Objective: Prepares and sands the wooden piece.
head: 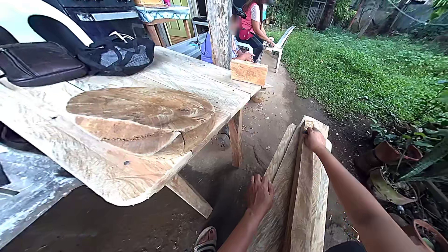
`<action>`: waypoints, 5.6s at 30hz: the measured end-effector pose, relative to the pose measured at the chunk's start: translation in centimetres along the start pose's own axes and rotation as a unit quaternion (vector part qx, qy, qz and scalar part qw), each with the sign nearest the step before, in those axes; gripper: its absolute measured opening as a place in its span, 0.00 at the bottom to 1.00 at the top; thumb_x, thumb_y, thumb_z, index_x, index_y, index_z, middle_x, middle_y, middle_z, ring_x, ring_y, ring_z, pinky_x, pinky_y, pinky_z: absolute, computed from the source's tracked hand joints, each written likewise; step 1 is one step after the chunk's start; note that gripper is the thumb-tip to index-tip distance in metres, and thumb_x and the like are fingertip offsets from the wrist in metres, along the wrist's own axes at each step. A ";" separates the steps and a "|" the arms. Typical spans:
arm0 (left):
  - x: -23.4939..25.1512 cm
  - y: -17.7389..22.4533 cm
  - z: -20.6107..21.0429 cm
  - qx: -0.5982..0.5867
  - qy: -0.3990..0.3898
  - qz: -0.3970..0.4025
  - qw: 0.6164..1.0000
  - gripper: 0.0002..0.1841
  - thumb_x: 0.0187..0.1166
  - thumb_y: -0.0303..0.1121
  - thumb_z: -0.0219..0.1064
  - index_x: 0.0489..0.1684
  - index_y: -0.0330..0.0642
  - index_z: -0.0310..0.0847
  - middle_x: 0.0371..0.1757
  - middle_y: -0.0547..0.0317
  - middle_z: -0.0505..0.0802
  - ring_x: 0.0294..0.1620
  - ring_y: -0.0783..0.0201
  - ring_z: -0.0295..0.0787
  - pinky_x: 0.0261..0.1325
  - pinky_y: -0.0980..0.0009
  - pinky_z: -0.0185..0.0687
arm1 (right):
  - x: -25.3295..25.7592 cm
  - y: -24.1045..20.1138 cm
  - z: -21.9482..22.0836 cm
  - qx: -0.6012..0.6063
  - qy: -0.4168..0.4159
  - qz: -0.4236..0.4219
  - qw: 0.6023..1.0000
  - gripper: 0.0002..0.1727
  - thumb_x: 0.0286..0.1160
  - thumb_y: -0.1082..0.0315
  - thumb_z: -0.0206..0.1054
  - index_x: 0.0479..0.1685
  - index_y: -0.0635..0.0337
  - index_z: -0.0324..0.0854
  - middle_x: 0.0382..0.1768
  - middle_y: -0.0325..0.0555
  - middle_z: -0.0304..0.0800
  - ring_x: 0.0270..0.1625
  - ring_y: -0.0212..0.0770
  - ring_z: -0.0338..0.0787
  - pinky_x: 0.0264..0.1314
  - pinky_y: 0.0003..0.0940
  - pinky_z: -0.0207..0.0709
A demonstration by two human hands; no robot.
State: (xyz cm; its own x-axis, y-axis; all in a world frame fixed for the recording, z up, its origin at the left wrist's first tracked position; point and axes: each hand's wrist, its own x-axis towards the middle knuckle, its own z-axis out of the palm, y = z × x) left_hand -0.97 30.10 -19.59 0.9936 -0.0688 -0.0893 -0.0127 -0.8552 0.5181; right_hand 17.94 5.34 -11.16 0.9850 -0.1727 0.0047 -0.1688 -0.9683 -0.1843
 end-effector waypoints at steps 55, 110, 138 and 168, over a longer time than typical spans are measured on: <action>-0.5 -0.4 0.6 -0.002 0.070 0.015 0.997 0.19 0.87 0.39 0.55 0.56 0.37 0.90 0.58 0.39 0.91 0.66 0.39 0.85 0.65 0.49 0.83 | -11.5 4.2 0.2 -0.009 0.033 -0.287 0.957 0.17 0.90 0.64 0.58 0.61 0.63 0.88 0.60 0.63 0.90 0.66 0.68 0.87 0.66 0.68 0.75; 0.0 0.0 0.9 0.023 0.052 0.002 0.998 0.20 0.88 0.41 0.52 0.55 0.42 0.90 0.57 0.45 0.91 0.65 0.46 0.86 0.61 0.54 0.84 | -0.4 3.2 -0.2 0.001 0.013 -0.129 0.991 0.16 0.85 0.64 0.63 0.64 0.60 0.87 0.68 0.63 0.84 0.74 0.67 0.81 0.72 0.66 0.75; -0.3 -0.2 0.5 0.023 0.054 0.003 0.998 0.20 0.88 0.40 0.52 0.57 0.40 0.89 0.57 0.42 0.91 0.65 0.43 0.86 0.62 0.51 0.83 | -0.3 3.5 0.5 0.068 0.081 -0.122 0.987 0.15 0.87 0.65 0.63 0.60 0.62 0.90 0.65 0.67 0.85 0.72 0.73 0.78 0.72 0.72 0.69; -0.1 0.2 -0.5 0.011 -0.015 -0.007 1.000 0.23 0.92 0.41 0.46 0.68 0.39 0.83 0.69 0.40 0.86 0.76 0.41 0.79 0.70 0.48 0.78 | -11.6 4.6 1.5 0.052 0.129 -0.198 0.970 0.15 0.85 0.68 0.60 0.58 0.58 0.92 0.58 0.66 0.88 0.65 0.66 0.85 0.70 0.58 0.78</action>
State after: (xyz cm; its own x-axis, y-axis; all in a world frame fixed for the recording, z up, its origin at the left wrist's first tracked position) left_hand -0.98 30.24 -19.05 0.9898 -0.0726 -0.1223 -0.0021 -0.8674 0.4976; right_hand 5.84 3.15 -13.56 0.9273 0.1569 0.3398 0.2394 -0.9465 -0.2163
